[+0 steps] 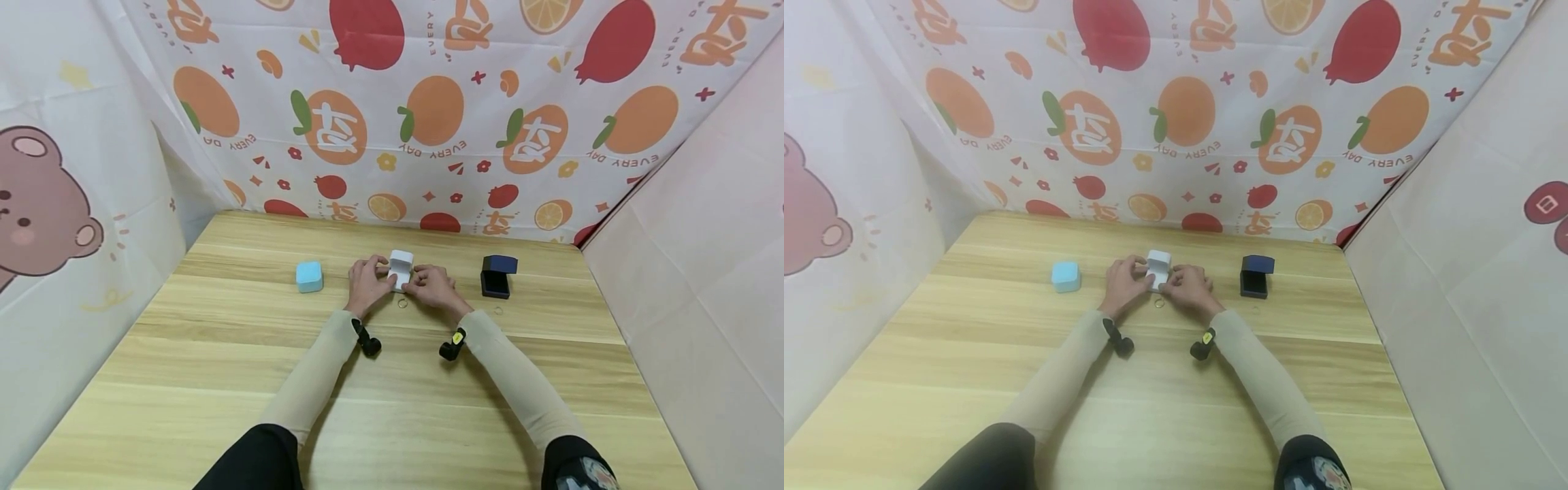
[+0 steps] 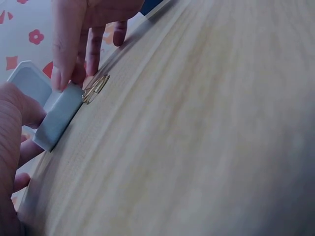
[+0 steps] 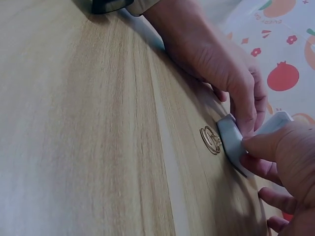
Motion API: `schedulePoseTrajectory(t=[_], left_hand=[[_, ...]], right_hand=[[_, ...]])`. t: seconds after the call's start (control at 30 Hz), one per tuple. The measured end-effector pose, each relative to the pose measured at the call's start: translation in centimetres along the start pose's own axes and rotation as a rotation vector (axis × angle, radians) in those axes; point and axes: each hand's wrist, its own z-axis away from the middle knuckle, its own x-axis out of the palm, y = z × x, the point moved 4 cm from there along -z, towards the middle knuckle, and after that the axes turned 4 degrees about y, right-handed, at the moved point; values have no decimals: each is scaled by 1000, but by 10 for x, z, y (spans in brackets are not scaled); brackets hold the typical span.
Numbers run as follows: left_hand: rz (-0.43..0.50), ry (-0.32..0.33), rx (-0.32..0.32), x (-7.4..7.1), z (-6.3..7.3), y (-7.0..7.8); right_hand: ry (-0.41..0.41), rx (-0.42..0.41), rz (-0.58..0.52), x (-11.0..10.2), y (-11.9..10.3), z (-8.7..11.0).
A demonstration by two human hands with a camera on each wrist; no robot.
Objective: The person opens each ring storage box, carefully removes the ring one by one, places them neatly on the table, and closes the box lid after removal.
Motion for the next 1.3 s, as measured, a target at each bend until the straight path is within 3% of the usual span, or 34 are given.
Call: schedulePoseTrajectory(t=[0.37,0.63,0.83,1.0,1.3], left_hand=[[-40,9,7,0,-1,-2],[-70,-44,26,-4,-2,0],[-142,-93,105,-11,-8,7],[-251,-97,152,-13,-10,15],[-484,-62,385,-12,-11,32]], right_hand=[[14,24,22,4,5,-6],[0,7,-2,1,9,-7],[-7,-12,16,0,13,-8],[-9,-16,13,0,16,-7],[-7,-22,14,-1,18,-9]])
